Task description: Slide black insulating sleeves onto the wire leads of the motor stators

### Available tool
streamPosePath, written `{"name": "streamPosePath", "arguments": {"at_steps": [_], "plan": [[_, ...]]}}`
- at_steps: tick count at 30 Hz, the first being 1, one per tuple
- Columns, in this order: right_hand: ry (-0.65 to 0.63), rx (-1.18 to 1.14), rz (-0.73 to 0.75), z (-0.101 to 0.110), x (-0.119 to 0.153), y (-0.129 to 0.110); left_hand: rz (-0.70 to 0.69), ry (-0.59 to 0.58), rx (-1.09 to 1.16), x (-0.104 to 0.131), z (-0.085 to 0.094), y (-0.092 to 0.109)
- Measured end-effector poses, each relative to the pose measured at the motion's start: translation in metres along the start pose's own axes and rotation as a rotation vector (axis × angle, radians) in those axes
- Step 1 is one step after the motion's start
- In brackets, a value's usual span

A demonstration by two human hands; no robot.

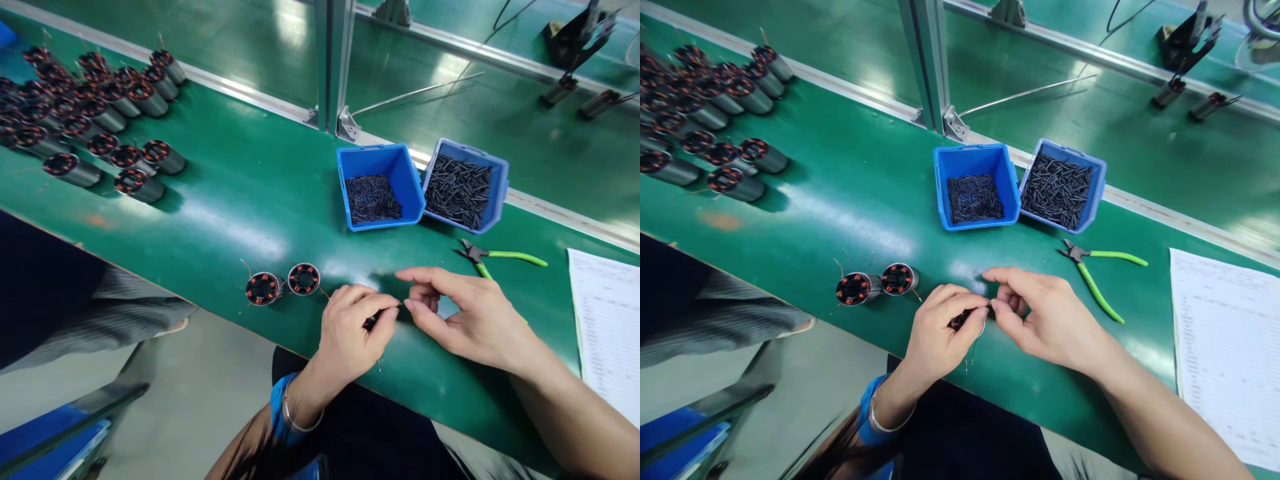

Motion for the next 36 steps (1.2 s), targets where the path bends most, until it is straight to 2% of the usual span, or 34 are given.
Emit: {"name": "streamPosePath", "arguments": {"at_steps": [11, 18, 25, 36], "plan": [[0.034, 0.073, 0.052, 0.000, -0.003, -0.005, -0.005, -0.007, 0.000, 0.000, -0.001, 0.000], [-0.041, 0.051, 0.053, 0.001, -0.003, -0.004, 0.002, -0.001, 0.000, 0.001, 0.000, -0.001], [-0.100, 0.049, 0.153, -0.002, -0.005, -0.012, -0.003, -0.003, 0.000, 0.000, 0.000, 0.000], [-0.130, 0.058, 0.112, -0.002, -0.003, -0.004, -0.002, -0.004, 0.001, 0.000, 0.000, 0.000]]}}
Point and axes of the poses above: each hand's wrist, its own x-axis away from the middle knuckle, its own z-axis out of the back of the hand, y = z × x, the point moved 8 cm from there along -x, towards the middle knuckle, and after that the axes turned 12 degrees about y, right-handed, at the moved point
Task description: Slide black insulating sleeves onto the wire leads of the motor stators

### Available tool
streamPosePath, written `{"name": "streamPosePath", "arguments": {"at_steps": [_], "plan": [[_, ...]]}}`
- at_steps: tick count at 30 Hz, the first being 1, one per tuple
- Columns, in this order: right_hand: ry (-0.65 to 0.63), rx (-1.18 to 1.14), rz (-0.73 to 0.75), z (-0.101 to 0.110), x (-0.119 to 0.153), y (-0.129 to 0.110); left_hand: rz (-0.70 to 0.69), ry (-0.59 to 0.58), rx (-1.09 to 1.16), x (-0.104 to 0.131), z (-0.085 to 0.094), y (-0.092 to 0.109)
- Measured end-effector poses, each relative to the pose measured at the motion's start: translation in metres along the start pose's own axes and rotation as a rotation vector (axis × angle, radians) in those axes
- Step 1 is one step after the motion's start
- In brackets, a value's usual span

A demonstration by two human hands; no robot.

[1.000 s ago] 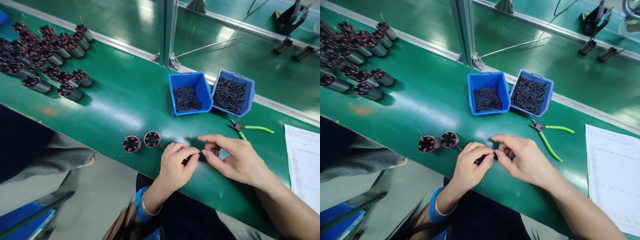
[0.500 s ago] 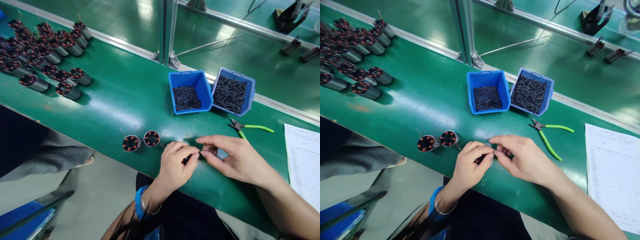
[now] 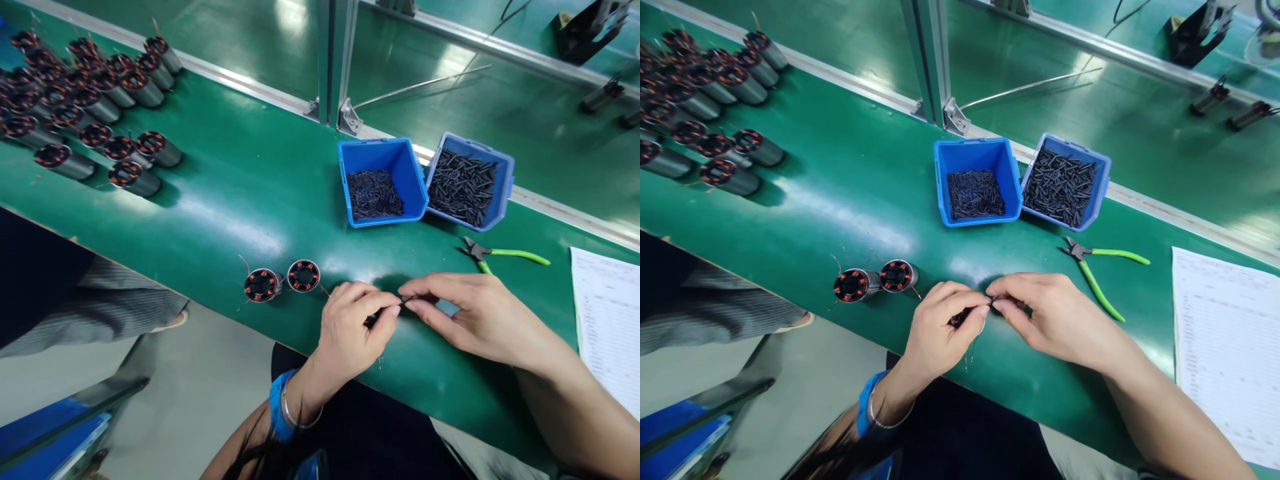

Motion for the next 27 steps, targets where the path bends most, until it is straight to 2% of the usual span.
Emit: {"name": "streamPosePath", "arguments": {"at_steps": [13, 19, 23, 27], "plan": [[-0.092, 0.080, 0.081, -0.012, 0.005, -0.001, 0.013, -0.016, -0.006, 0.000, -0.002, 0.000], [-0.158, 0.049, 0.070, -0.015, 0.005, 0.004, -0.007, -0.013, -0.007, 0.001, -0.002, -0.002], [-0.100, 0.014, 0.030, -0.005, 0.007, 0.011, -0.011, -0.005, 0.012, 0.001, -0.002, -0.001], [-0.055, -0.039, 0.077, -0.003, 0.009, 0.008, 0.002, -0.012, -0.003, 0.000, -0.001, 0.000]]}}
Point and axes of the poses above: each hand's wrist, its own x-axis away from the middle knuckle, its own z-axis out of the back of the hand, y = z × x, the point moved 8 cm from there along -x, towards the middle knuckle, and after that the axes turned 12 degrees about y, right-handed, at the moved point
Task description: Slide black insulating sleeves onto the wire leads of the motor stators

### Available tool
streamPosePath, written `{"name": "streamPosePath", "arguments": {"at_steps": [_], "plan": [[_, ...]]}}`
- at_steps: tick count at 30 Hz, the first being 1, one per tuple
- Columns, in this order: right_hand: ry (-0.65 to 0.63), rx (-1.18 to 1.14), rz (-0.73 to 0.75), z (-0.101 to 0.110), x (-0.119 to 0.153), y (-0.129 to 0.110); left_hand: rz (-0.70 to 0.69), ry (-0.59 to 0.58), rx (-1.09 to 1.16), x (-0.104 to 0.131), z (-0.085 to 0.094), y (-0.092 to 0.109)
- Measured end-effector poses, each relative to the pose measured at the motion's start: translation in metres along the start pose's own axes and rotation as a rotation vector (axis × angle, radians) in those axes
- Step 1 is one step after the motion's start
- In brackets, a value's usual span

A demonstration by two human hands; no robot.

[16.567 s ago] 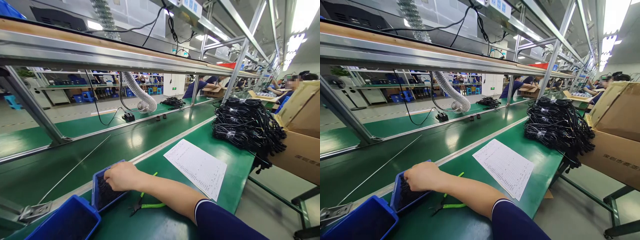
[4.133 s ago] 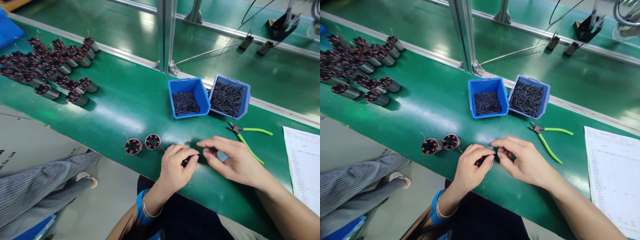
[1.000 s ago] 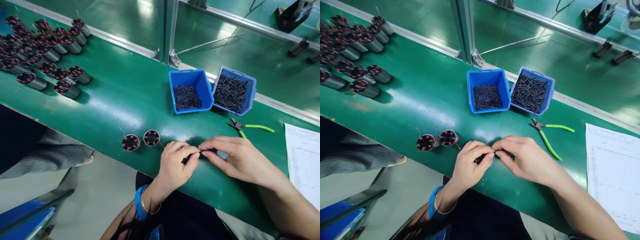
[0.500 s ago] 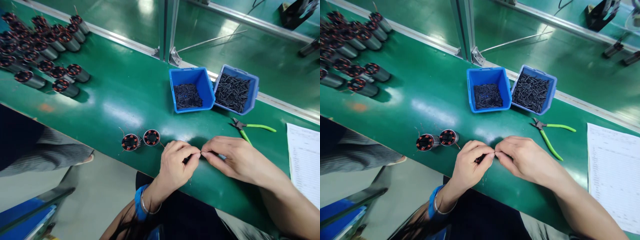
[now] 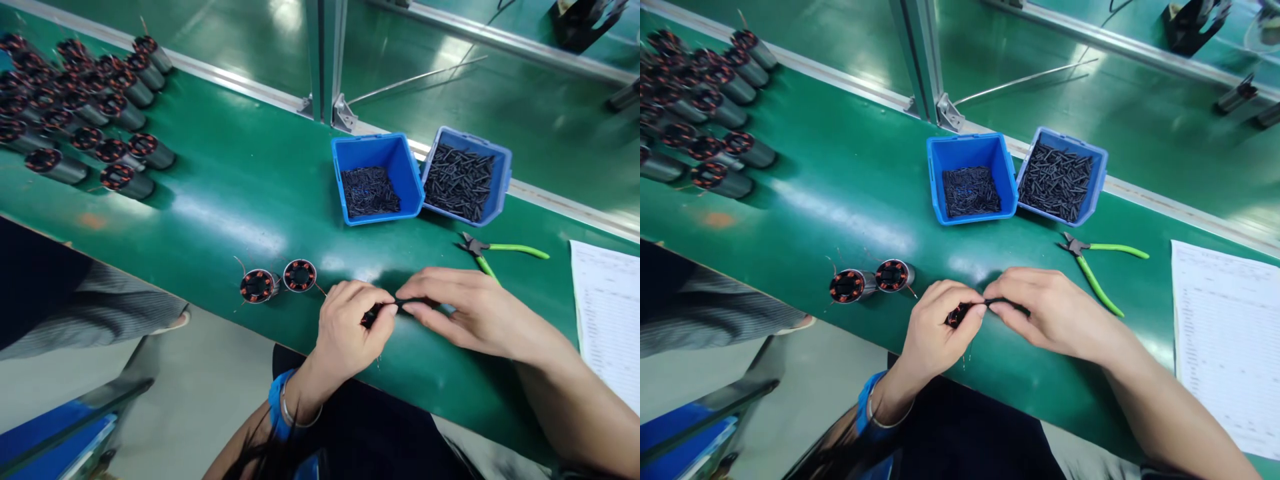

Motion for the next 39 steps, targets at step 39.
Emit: {"name": "streamPosePath", "arguments": {"at_steps": [39], "plan": [[0.029, -0.026, 0.106, -0.010, 0.010, -0.003, -0.040, -0.014, -0.049, 0.016, 0.014, -0.001]]}}
Point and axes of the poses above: each hand's wrist, its own x-axis away from the middle knuckle, its own z-axis out of the back of the hand, y = z × x, the point moved 8 cm from there along -x, towards the middle knuckle, and after that the axes turned 12 degrees about y, right-handed, at the moved point
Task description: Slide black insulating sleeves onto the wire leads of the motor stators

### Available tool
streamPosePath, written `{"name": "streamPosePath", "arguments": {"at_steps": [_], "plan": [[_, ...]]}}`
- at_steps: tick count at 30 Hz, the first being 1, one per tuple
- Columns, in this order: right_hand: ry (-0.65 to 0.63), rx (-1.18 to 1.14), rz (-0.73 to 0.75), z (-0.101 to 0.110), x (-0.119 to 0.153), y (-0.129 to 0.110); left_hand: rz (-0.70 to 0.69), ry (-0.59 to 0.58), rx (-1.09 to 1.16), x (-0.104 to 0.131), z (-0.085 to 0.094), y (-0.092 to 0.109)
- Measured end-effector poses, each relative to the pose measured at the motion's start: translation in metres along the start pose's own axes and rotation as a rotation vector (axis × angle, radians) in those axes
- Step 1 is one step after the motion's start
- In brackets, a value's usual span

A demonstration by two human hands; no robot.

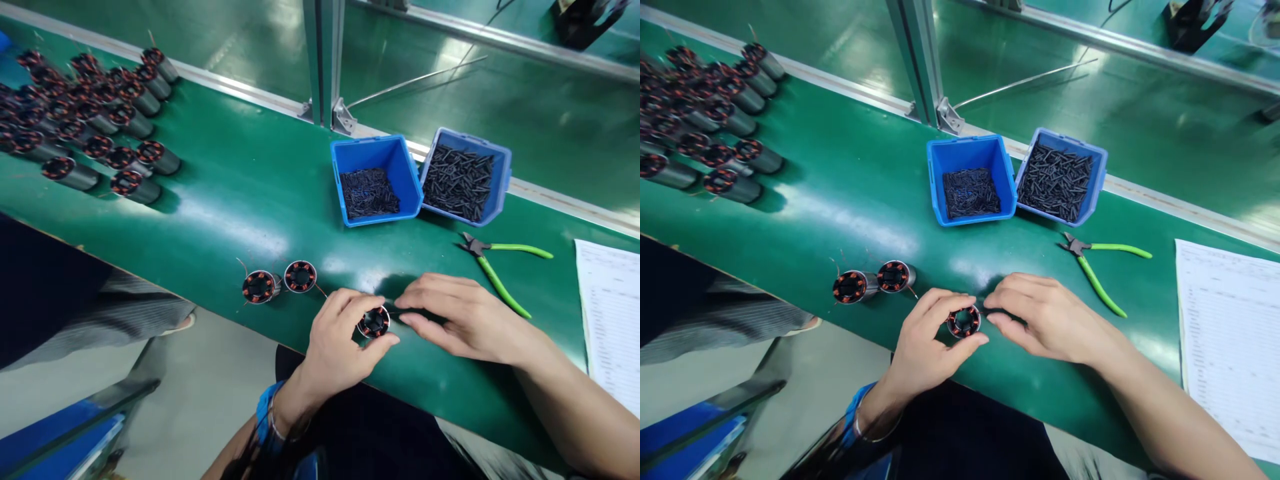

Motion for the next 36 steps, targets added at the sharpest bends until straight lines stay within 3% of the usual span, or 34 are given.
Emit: {"name": "streamPosePath", "arguments": {"at_steps": [16, 28, 36], "plan": [[-0.015, 0.031, 0.083, -0.008, -0.001, -0.010, 0.053, -0.038, 0.049, -0.002, 0.003, -0.001], [-0.075, 0.220, 0.079, -0.017, -0.002, -0.015, 0.045, -0.040, 0.067, 0.000, 0.002, -0.004], [0.030, 0.171, 0.053, -0.003, 0.005, -0.012, 0.052, -0.081, 0.014, 0.001, 0.004, -0.003]]}}
Point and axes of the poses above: each hand's wrist, its own x-axis away from the middle knuckle, its own z-axis out of the back of the hand, y = z × x, the point moved 8 cm from there along -x, towards the middle knuckle, and after that the axes turned 12 degrees about y, right-handed, at the moved point
